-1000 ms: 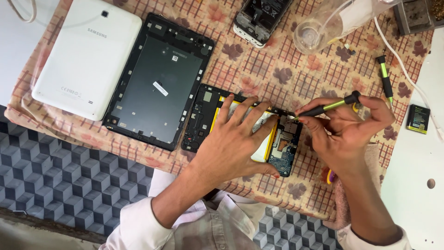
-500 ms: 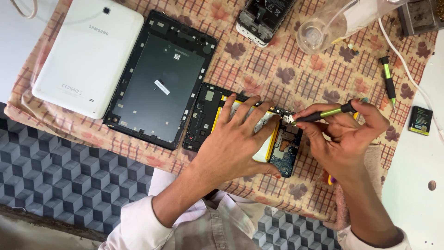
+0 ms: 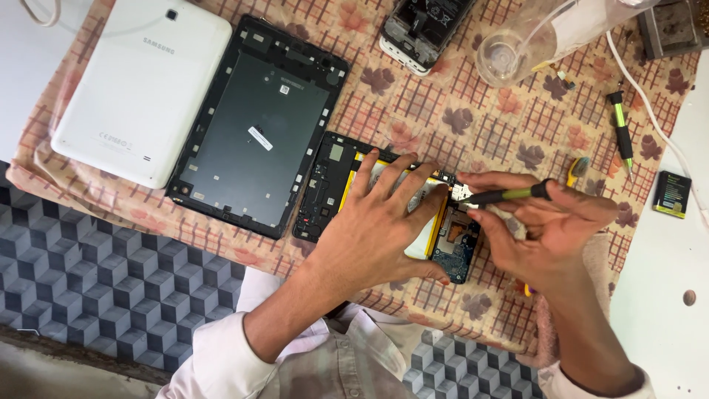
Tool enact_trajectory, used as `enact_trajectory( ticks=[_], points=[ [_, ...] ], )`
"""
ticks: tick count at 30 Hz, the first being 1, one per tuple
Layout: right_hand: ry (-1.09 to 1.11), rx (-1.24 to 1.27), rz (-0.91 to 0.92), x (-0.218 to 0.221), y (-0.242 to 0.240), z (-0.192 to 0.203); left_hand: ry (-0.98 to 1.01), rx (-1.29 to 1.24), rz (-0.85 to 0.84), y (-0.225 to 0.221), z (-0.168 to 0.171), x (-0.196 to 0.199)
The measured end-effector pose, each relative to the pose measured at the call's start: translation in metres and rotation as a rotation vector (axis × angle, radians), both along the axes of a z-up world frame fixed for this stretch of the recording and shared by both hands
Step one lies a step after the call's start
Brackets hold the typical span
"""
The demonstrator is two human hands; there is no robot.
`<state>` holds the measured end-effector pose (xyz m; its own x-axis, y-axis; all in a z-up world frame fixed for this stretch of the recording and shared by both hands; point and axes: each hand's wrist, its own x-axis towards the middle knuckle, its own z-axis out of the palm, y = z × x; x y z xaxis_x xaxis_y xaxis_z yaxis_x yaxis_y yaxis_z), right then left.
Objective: The person uses a screwdriver to remove screws from the internal frame of a disassembled Samsung tablet. They carefully unscrew multiple fasteners around the motherboard and battery area while the tablet remains open on the table.
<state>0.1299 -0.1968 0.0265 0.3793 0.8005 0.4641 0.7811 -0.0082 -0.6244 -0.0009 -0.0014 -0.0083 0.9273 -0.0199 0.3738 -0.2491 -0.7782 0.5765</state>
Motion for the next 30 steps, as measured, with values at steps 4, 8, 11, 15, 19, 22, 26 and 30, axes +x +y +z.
enact_trajectory(
  ticks=[4, 8, 11, 15, 19, 22, 26, 30],
  points=[
    [0.034, -0.069, -0.141, -0.006, -0.003, 0.003, -0.006, -0.002, 0.005, 0.001, 0.001, 0.000],
    [-0.018, -0.042, -0.105, -0.007, -0.008, 0.002, 0.015, 0.006, -0.005, 0.000, 0.000, 0.000],
    [-0.111, -0.078, -0.061, -0.003, -0.002, 0.003, 0.006, 0.006, 0.000, -0.001, 0.001, 0.002],
    [-0.092, -0.186, -0.219, -0.005, 0.004, 0.011, 0.018, 0.011, 0.001, 0.000, 0.000, 0.000],
    [-0.005, 0.082, -0.010, 0.002, 0.009, 0.011, 0.022, 0.013, -0.008, 0.000, 0.006, 0.001],
    [0.395, 0.093, 0.024, 0.006, 0.009, 0.006, 0.012, 0.006, 0.000, 0.001, 0.003, -0.001],
    [0.030, -0.089, -0.161, 0.008, 0.007, 0.002, -0.003, 0.013, -0.002, -0.002, 0.001, -0.001],
    [0.282, 0.033, 0.031, 0.005, 0.014, 0.006, 0.019, 0.023, -0.012, 0.001, 0.004, 0.000]
  ],
)
